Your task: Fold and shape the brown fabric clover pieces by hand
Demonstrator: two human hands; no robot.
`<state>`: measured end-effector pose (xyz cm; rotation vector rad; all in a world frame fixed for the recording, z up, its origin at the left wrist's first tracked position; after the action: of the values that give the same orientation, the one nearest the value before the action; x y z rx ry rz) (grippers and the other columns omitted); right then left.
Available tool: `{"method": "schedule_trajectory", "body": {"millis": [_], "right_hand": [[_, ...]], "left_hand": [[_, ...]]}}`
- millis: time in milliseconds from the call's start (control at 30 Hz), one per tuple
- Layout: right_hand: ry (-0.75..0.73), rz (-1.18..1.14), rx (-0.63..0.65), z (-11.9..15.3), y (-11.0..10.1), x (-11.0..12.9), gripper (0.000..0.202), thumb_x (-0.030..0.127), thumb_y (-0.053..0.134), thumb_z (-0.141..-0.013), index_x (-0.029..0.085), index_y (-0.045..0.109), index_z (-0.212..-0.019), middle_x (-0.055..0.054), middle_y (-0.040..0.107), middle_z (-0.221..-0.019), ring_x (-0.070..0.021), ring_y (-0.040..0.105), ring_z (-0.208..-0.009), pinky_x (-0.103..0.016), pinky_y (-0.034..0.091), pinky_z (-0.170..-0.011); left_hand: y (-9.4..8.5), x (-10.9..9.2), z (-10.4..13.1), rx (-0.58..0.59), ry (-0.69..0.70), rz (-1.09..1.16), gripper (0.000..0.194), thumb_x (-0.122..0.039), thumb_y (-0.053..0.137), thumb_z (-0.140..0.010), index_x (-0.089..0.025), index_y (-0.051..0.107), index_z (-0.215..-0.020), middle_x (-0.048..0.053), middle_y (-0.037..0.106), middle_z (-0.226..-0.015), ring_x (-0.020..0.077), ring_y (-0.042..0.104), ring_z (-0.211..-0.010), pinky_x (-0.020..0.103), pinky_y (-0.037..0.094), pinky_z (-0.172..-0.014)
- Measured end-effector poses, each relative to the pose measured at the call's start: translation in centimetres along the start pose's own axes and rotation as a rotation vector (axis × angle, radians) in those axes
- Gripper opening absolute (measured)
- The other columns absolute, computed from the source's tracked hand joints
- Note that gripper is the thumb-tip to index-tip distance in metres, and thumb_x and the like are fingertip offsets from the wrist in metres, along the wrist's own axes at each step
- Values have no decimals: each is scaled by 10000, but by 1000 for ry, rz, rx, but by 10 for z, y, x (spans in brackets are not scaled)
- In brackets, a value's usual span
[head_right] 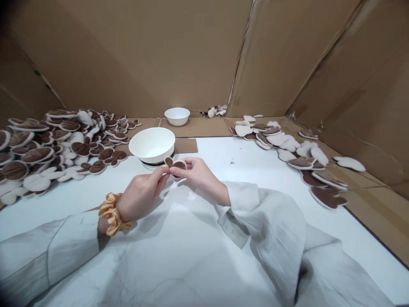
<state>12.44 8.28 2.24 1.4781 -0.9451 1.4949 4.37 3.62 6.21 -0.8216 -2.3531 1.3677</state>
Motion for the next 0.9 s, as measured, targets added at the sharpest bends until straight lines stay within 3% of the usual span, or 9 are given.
{"method": "schedule_trajectory", "body": {"millis": [333, 567, 700, 900], "right_hand": [[32, -308, 16, 2, 8, -8, 213, 294, 628, -735, 151, 512, -629, 24, 480, -623, -96, 446, -606, -252, 350, -625], [5, -361, -17, 2, 7, 0, 206, 265, 631, -720, 156, 498, -607, 26, 458, -619, -100, 441, -621, -249, 345, -645], [-3, -366, -68, 1, 2, 6, 203, 247, 636, -710, 154, 505, -586, 23, 461, -617, -96, 429, -615, -245, 347, -643], [-80, -309, -76, 0, 1, 15, 235, 264, 624, -728, 159, 488, -567, 25, 426, -607, -97, 416, -619, -246, 353, -659]], "left_hand": [[9, 7, -4, 19, 34, 184, 206, -117, 369, -796, -192, 482, -952, -53, 520, -513, 97, 464, -397, 188, 302, -435], [3, 11, -9, -72, 71, 225, 134, -98, 383, -755, -195, 443, -685, -59, 435, -491, 74, 347, -392, 178, 274, -436], [-3, 9, -12, -146, 118, 212, 144, -75, 384, -741, -195, 430, -676, -63, 422, -484, 73, 317, -380, 182, 255, -424], [-5, 6, -16, -166, 151, 201, 165, -63, 363, -739, -201, 407, -660, -63, 424, -461, 85, 346, -386, 193, 254, -434]]}}
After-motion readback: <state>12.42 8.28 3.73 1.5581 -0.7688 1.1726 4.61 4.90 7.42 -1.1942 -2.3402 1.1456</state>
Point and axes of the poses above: each hand's wrist, its own z-axis away from the middle knuckle, its own y-axis out of the palm, x = y × z, the point moved 10 cm from there along -z, towards the middle knuckle
